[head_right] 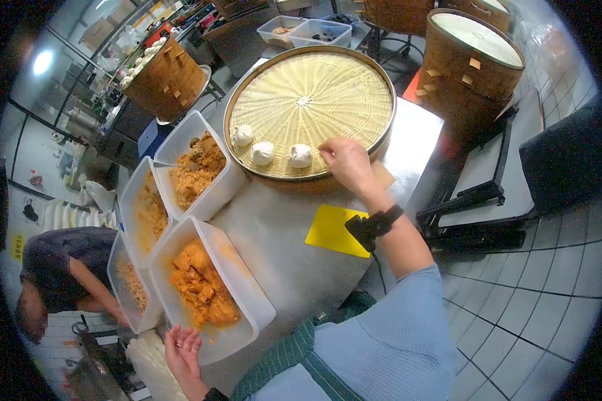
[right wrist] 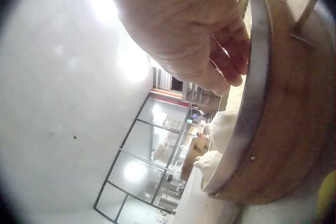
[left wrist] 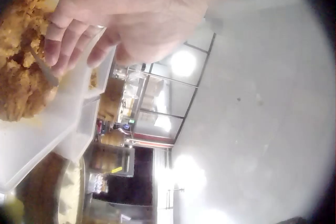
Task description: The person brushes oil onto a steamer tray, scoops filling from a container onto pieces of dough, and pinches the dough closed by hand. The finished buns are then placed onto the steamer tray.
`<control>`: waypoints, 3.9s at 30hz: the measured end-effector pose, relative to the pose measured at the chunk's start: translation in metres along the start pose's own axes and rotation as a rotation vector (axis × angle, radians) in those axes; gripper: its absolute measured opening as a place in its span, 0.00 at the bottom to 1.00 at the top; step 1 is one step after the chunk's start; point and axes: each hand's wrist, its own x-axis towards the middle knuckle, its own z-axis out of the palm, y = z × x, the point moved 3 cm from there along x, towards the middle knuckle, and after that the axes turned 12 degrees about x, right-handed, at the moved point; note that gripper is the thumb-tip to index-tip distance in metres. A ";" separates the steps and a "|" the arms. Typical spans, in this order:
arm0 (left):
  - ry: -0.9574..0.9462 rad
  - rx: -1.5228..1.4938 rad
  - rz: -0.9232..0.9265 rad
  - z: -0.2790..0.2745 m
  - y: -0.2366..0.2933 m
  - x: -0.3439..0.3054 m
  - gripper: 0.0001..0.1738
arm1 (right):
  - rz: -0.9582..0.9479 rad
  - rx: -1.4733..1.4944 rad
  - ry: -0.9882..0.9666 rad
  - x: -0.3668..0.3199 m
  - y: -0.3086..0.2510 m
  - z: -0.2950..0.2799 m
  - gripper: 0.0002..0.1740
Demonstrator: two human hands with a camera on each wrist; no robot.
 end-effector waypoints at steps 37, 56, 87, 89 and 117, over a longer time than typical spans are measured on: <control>-0.453 -0.705 -0.073 0.069 0.037 0.015 0.22 | -0.361 0.707 -0.828 -0.135 -0.227 0.155 0.27; -0.396 -0.700 -0.128 0.065 0.031 0.012 0.24 | 0.250 1.184 -1.052 -0.160 -0.225 0.199 0.22; -0.398 -0.469 -0.081 0.071 0.003 0.035 0.26 | -0.440 0.603 -1.047 -0.137 -0.227 0.181 0.40; -0.448 -0.479 -0.093 0.074 0.009 0.033 0.26 | -0.435 0.594 -1.093 -0.135 -0.224 0.183 0.39; -0.401 -1.041 -0.315 0.076 0.003 0.030 0.21 | -0.455 0.621 -0.804 -0.159 -0.241 0.191 0.24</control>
